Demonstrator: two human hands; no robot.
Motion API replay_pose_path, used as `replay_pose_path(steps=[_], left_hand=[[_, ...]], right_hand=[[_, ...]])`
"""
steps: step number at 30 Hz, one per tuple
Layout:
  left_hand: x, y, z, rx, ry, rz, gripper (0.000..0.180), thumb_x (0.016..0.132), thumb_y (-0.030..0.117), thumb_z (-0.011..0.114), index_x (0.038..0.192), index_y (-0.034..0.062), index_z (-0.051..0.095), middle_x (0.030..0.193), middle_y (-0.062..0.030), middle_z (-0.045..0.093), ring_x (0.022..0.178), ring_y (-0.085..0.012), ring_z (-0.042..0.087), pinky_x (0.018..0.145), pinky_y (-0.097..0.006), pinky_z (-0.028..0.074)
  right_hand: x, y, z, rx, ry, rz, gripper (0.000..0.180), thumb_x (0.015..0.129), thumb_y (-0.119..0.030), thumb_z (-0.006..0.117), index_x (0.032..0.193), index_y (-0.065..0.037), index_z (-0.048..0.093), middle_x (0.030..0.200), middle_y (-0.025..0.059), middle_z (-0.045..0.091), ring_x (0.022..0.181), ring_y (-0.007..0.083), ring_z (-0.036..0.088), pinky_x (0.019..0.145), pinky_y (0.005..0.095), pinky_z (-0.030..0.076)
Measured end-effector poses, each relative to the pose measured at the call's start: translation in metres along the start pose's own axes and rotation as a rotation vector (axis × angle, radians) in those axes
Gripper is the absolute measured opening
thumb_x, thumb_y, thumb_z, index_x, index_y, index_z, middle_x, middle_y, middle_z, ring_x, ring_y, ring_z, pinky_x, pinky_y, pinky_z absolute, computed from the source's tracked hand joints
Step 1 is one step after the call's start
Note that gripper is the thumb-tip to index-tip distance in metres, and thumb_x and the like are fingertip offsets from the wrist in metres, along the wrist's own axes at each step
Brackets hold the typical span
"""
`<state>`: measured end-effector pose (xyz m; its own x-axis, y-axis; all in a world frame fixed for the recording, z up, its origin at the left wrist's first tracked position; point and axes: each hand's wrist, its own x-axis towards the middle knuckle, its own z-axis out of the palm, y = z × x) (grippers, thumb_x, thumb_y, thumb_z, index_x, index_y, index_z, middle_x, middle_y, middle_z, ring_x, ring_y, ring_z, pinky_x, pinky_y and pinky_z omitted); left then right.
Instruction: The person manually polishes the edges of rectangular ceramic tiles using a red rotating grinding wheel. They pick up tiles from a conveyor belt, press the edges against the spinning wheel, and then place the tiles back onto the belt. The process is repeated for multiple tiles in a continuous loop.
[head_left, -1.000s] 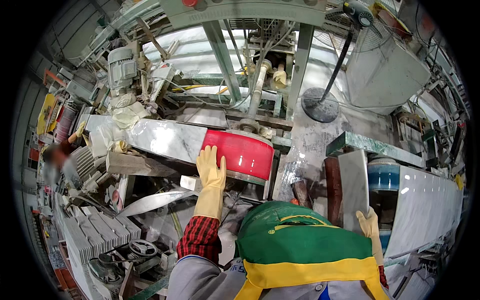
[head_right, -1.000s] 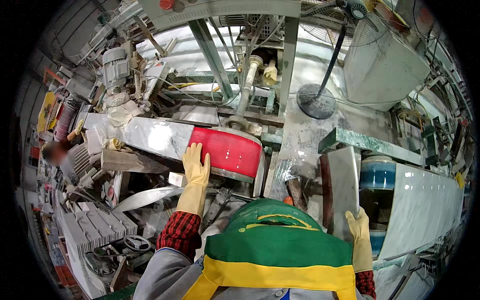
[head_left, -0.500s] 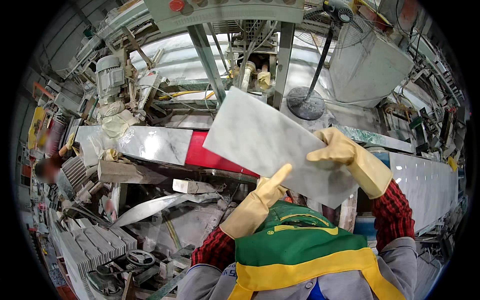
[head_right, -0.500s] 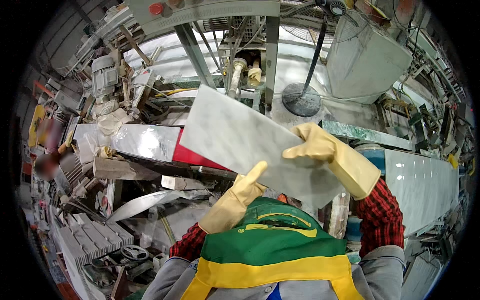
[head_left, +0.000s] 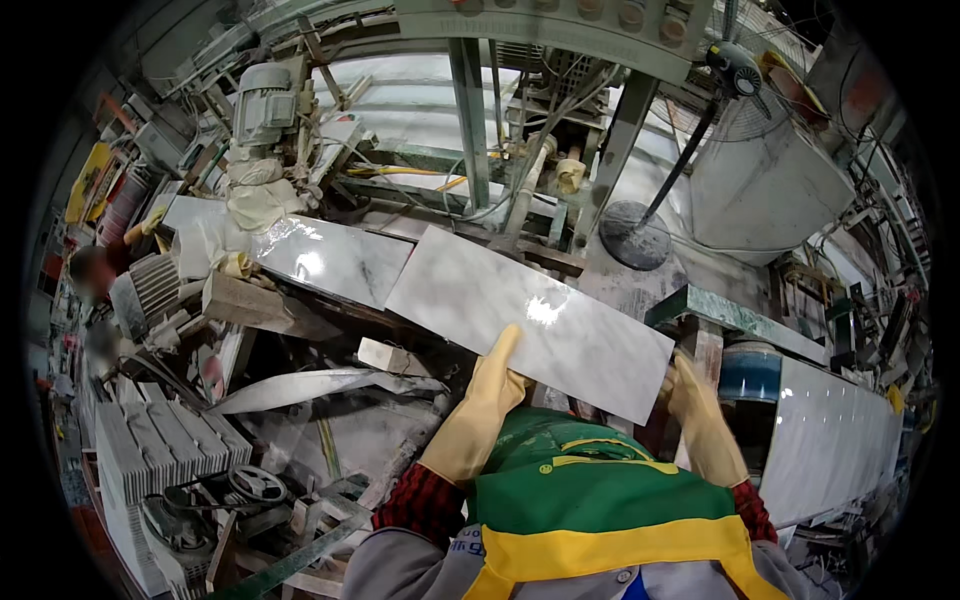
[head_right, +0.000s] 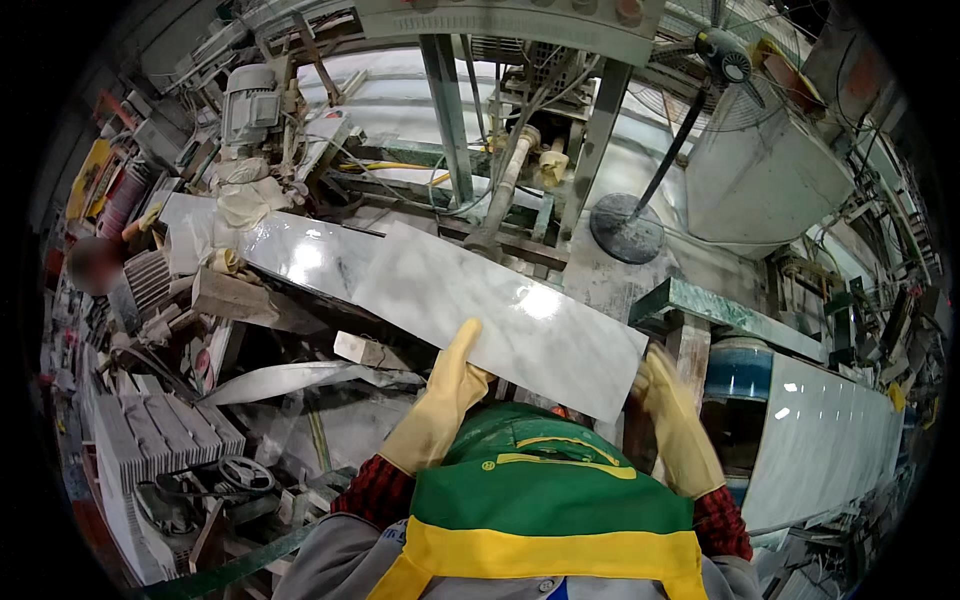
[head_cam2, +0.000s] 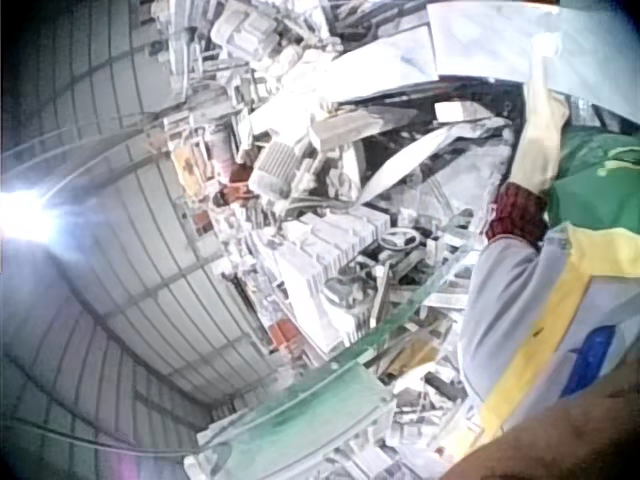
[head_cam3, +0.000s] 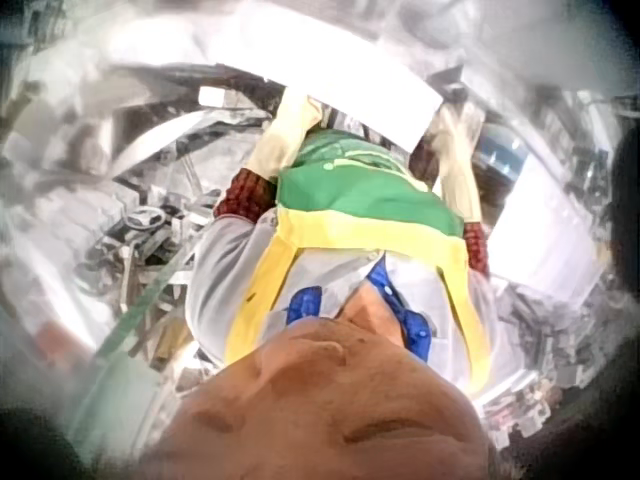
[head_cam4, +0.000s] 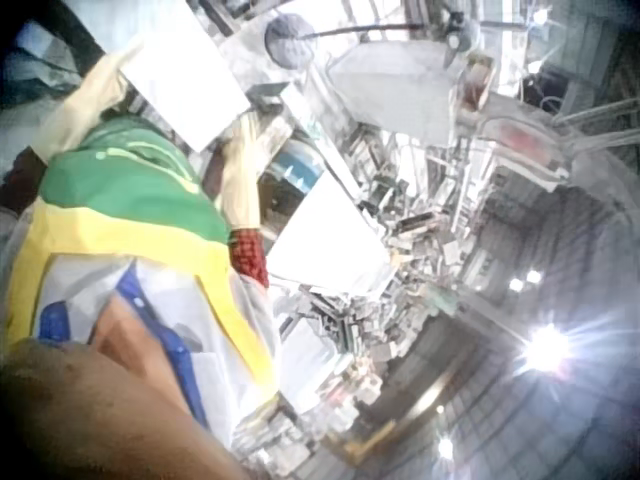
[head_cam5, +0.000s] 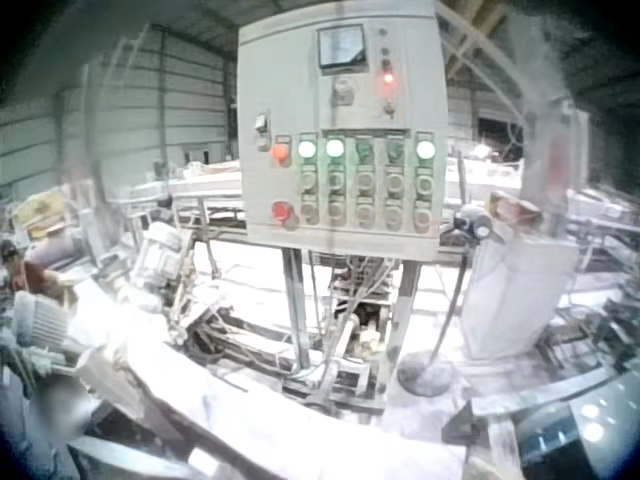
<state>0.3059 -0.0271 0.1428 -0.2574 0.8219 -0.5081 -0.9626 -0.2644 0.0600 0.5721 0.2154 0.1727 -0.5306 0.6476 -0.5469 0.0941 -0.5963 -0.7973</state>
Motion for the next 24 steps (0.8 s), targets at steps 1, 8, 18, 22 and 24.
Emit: replay_pose_path(steps=[1,8,18,22,24], left_hand=[[0.005,-0.001,0.001,-0.003,0.067,0.058,0.032,0.094,0.027,0.073,0.117,0.0060,0.064,0.109,-0.0011,0.068,0.088,-0.0101,0.066,0.066,-0.020,0.053],[0.009,0.005,0.023,0.123,0.229,0.279,0.031,0.093,0.027,0.075,0.116,0.0079,0.065,0.114,-0.0021,0.069,0.095,-0.0142,0.066,0.077,-0.023,0.055],[0.037,0.037,-0.012,0.097,0.191,0.269,0.036,0.097,0.024,0.069,0.125,0.0050,0.058,0.119,-0.0075,0.068,0.104,-0.0224,0.069,0.082,-0.037,0.061],[0.036,0.043,-0.016,0.028,0.200,0.264,0.036,0.099,0.022,0.065,0.129,0.0043,0.056,0.125,-0.0092,0.066,0.112,-0.0250,0.067,0.092,-0.040,0.058],[0.035,0.042,-0.018,-0.021,0.175,0.260,0.036,0.100,0.021,0.062,0.131,0.0030,0.055,0.129,-0.0106,0.065,0.118,-0.0264,0.064,0.099,-0.041,0.056]], right_hand=[[-0.017,0.013,0.010,0.229,0.035,0.269,0.040,0.104,-0.047,0.050,0.133,-0.019,0.052,0.099,0.0029,0.061,0.082,0.0179,0.055,0.072,0.0402,0.046],[-0.021,0.021,0.080,-0.081,0.123,0.225,0.048,0.101,-0.043,0.058,0.140,-0.015,0.054,0.125,0.0049,0.062,0.107,0.0191,0.057,0.085,0.0446,0.046],[0.031,0.063,0.077,-0.112,0.083,0.045,0.049,0.102,-0.047,0.056,0.140,-0.017,0.053,0.132,0.0024,0.059,0.117,0.0230,0.055,0.090,0.0478,0.044],[0.027,0.045,0.103,-0.175,0.203,0.158,0.050,0.103,-0.048,0.053,0.141,-0.016,0.054,0.135,0.0039,0.058,0.119,0.0239,0.055,0.094,0.0467,0.044],[0.029,0.044,0.111,-0.243,0.246,0.136,0.053,0.102,-0.051,0.052,0.141,-0.015,0.053,0.136,0.0070,0.057,0.121,0.0252,0.054,0.097,0.0490,0.043]])
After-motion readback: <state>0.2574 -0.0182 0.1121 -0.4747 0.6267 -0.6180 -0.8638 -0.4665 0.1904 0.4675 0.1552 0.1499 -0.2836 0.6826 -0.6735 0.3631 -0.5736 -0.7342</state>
